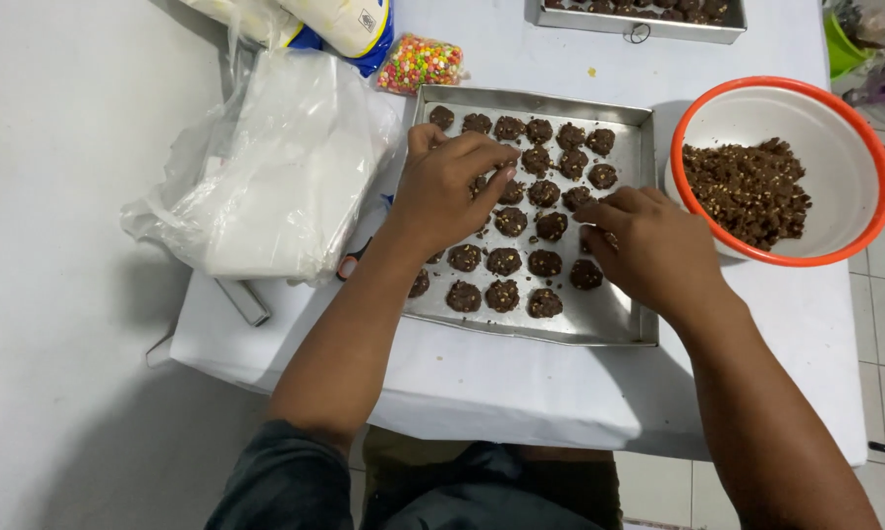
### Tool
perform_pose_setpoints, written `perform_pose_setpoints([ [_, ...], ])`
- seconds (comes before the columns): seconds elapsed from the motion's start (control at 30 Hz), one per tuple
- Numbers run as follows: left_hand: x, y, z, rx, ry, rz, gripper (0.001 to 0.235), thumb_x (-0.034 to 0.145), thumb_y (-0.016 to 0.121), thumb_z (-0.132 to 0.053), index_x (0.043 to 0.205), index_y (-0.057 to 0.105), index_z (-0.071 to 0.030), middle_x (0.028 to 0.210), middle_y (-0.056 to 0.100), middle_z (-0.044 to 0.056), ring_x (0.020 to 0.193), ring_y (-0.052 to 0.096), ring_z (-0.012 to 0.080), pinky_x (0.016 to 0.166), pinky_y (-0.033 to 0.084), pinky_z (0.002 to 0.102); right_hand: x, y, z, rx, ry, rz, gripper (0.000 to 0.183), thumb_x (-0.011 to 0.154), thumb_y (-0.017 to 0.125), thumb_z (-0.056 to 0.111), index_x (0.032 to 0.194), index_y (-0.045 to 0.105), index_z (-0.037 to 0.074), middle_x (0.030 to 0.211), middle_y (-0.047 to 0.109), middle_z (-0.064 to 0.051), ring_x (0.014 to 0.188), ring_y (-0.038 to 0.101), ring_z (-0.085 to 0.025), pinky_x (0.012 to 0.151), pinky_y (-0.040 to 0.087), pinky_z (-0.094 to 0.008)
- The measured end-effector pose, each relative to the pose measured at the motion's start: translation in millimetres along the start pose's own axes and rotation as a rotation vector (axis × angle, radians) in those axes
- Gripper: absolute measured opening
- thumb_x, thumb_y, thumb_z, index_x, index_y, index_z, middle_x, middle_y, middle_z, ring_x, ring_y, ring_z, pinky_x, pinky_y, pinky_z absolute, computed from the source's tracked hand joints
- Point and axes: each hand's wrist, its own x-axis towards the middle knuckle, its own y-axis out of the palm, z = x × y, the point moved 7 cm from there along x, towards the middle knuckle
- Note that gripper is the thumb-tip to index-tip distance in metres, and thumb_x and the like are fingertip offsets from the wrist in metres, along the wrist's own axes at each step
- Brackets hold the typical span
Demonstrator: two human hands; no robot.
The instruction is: The person scoops a chocolate mixture from a bowl, rolls it into a ball between their palms, and places it onto a metal tray. They repeat this process to fill the tray with uniformly shaped chocolate balls.
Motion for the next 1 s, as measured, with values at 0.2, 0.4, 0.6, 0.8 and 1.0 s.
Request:
perform_pose_setpoints([
  [0.2,2,-1,0,0.021,0.003,-0.006,0.009,0.098,0.072,-0.018,0.106,0.075,-0.016,0.094,0.075,-0.001,0.086,0.072,0.0154,0.093,0.032,0.039,33,11,35,0.092,-0.088,0.155,0.016,0.087,0.074,0.032,0.1,0.08,0.026,0.082,0.068,0.002,0.091,0.072,-0.024,0.061,0.061,-0.041],
  [0.4,2,-2,-1,0.028,-0.014,0.0,0.009,0.098,0.071,-0.02,0.106,0.075,-0.016,0.096,0.075,-0.002,0.088,0.072,0.0142,0.095,0.032,0.04,46,29,37,0.102,-0.078,0.258,0.019,0.083,0.076,0.034,0.099,0.08,0.025,0.088,0.071,0.003,0.096,0.073,-0.026,0.066,0.062,-0.045],
  [0.6,3,-3,-5,0.02,-0.003,-0.008,0.007,0.098,0.07,-0.019,0.104,0.073,-0.018,0.095,0.074,-0.004,0.085,0.072,0.0134,0.092,0.032,0.038,48,29,37,0.091,-0.09,0.277,0.02,0.082,0.076,0.033,0.1,0.08,0.024,0.085,0.069,0.002,0.092,0.072,-0.024,0.068,0.063,-0.043],
  [0.8,3,-2,-5,0.03,0.002,-0.023,0.007,0.098,0.07,-0.017,0.104,0.073,-0.018,0.095,0.073,-0.004,0.087,0.072,0.0124,0.092,0.032,0.037,44,39,32,0.138,-0.076,0.286,0.022,0.083,0.075,0.035,0.099,0.079,0.021,0.082,0.069,0.0,0.093,0.072,-0.025,0.071,0.062,-0.044],
  [1.0,4,-2,-4,0.015,0.002,-0.036,0.006,0.098,0.07,-0.016,0.103,0.073,-0.017,0.096,0.074,-0.004,0.084,0.071,0.0135,0.091,0.032,0.036,43,24,-8,0.221,0.096,0.231,0.026,0.088,0.073,0.044,0.101,0.076,0.022,0.082,0.062,0.0,0.097,0.068,-0.026,0.074,0.059,-0.044],
])
